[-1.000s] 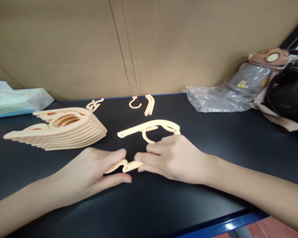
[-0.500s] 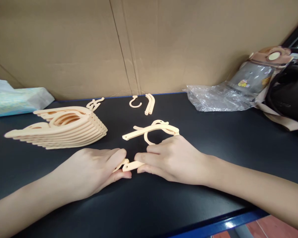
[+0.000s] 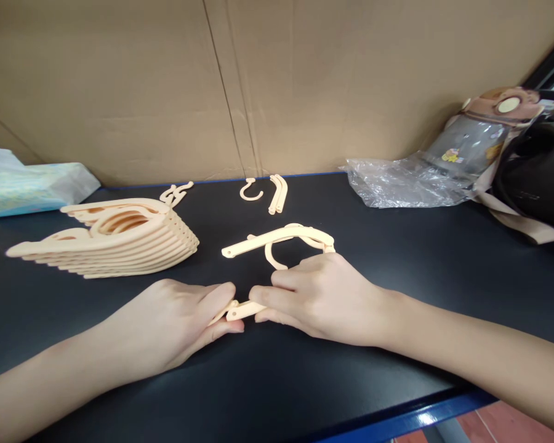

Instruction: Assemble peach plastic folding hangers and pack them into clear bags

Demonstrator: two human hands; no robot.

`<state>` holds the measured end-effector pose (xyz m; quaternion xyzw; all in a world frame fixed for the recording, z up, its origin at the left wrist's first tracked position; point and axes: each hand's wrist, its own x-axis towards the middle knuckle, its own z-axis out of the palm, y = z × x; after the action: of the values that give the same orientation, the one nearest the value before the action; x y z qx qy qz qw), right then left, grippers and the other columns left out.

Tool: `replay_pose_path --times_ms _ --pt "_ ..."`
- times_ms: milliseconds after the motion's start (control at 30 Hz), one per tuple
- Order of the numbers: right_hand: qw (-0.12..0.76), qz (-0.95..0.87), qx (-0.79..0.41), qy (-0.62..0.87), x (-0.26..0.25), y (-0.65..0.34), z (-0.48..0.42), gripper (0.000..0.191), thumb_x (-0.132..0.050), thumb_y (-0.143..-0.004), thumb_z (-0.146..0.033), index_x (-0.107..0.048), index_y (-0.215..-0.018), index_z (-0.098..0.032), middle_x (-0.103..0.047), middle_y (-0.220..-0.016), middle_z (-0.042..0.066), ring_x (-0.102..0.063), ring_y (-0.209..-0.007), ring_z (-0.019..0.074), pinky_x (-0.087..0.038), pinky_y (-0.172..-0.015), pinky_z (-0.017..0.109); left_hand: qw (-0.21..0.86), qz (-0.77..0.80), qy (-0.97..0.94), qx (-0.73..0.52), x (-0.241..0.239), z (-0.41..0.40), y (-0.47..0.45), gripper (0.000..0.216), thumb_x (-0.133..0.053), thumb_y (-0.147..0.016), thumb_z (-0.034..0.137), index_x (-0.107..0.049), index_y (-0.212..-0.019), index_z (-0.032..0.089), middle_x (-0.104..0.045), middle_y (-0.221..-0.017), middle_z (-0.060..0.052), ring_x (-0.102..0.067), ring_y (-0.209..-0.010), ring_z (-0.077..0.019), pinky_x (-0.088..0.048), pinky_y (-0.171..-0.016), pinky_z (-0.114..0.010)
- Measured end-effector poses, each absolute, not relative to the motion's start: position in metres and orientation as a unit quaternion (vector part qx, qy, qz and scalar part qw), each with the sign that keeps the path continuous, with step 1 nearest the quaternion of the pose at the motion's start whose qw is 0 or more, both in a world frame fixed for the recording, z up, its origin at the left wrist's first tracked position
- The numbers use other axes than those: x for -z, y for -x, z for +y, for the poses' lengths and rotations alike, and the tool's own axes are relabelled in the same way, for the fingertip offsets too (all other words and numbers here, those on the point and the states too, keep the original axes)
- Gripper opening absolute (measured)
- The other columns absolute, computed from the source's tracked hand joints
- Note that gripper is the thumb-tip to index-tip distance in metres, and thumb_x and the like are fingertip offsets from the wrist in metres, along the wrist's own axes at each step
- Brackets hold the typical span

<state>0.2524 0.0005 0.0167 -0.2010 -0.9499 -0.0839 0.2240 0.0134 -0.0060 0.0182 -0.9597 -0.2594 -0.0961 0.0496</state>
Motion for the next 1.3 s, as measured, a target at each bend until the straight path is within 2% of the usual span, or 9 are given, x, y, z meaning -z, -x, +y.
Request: replay_pose_path --times_ms 167,333,500,700,1033,1167,1300 --pt "0.211 -0.954 0.076 0.201 -0.0178 -0.2528 -0.0007 0.036 -0.038 -0.105 -0.031 -0.071 -0.102 -0.016 -0.058 -0.063 -0.004 -0.047 -0.049 0.0090 -0.033 -0.048 0.026 0.081 -0.253 0.960 0.086 -0.0169 -0.0069 -0.0118 0.045 -0.016 -0.107 0.039 -0.039 -0.073 0.020 -0.048 -0.055 0.006 -0.053 -0.039 -0.0119 -0.027 -0.040 -0.027" --pt "0.190 -0.958 -0.008 0.213 -0.0183 -0.2548 0.0003 0.032 -0.040 -0.104 -0.031 -0.068 -0.111 -0.017 -0.063 -0.070 -0.002 -0.054 -0.056 0.0101 -0.035 -0.052 0.025 0.135 -0.248 0.957 0.070 -0.0173 -0.0071 -0.0105 0.043 -0.018 -0.107 0.036 -0.041 -0.074 0.021 -0.051 -0.056 0.004 -0.055 -0.040 -0.0146 -0.030 -0.040 -0.029" --pt "0.164 -0.957 -0.072 0.227 -0.0196 -0.2547 0.0006 0.030 -0.041 -0.104 -0.030 -0.069 -0.105 -0.019 -0.067 -0.075 -0.001 -0.056 -0.064 0.0107 -0.036 -0.057 0.024 0.183 -0.237 0.952 0.065 -0.0179 -0.0072 -0.0105 0.042 -0.020 -0.106 0.035 -0.042 -0.073 0.021 -0.051 -0.056 0.002 -0.055 -0.040 -0.0161 -0.032 -0.039 -0.030" --pt "0.163 -0.948 -0.133 0.239 -0.0216 -0.2541 0.0024 0.027 -0.043 -0.103 -0.030 -0.070 -0.101 -0.022 -0.068 -0.075 -0.004 -0.056 -0.063 0.0097 -0.036 -0.058 0.023 0.230 -0.223 0.945 0.073 -0.0193 -0.0075 -0.0120 0.040 -0.025 -0.106 0.030 -0.044 -0.072 0.020 -0.048 -0.055 0.003 -0.050 -0.039 -0.0151 -0.031 -0.039 -0.031" --pt "0.158 -0.949 -0.095 0.256 -0.0177 -0.2521 0.0052 0.028 -0.044 -0.103 -0.031 -0.070 -0.099 -0.021 -0.069 -0.075 -0.001 -0.056 -0.062 0.0116 -0.034 -0.058 0.024 0.132 -0.241 0.953 0.124 -0.0144 -0.0036 -0.0117 0.037 -0.029 -0.105 0.031 -0.045 -0.075 0.019 -0.051 -0.058 0.005 -0.054 -0.045 -0.0115 -0.032 -0.043 -0.027" --pt "0.157 -0.951 -0.081 0.253 -0.0179 -0.2520 0.0037 0.028 -0.043 -0.103 -0.030 -0.070 -0.101 -0.020 -0.068 -0.074 -0.001 -0.055 -0.061 0.0112 -0.034 -0.057 0.024 0.135 -0.241 0.953 0.125 -0.0156 -0.0045 -0.0112 0.035 -0.032 -0.104 0.029 -0.046 -0.075 0.019 -0.051 -0.058 0.004 -0.054 -0.045 -0.0123 -0.032 -0.043 -0.027" --pt "0.144 -0.953 -0.061 0.259 -0.0171 -0.2524 0.0024 0.032 -0.041 -0.104 -0.032 -0.070 -0.104 -0.020 -0.068 -0.075 -0.001 -0.057 -0.063 0.0117 -0.036 -0.058 0.025 0.182 -0.230 0.949 0.119 -0.0175 -0.0062 -0.0120 0.035 -0.033 -0.104 0.027 -0.046 -0.072 0.019 -0.049 -0.057 0.004 -0.053 -0.045 -0.0134 -0.032 -0.043 -0.029"
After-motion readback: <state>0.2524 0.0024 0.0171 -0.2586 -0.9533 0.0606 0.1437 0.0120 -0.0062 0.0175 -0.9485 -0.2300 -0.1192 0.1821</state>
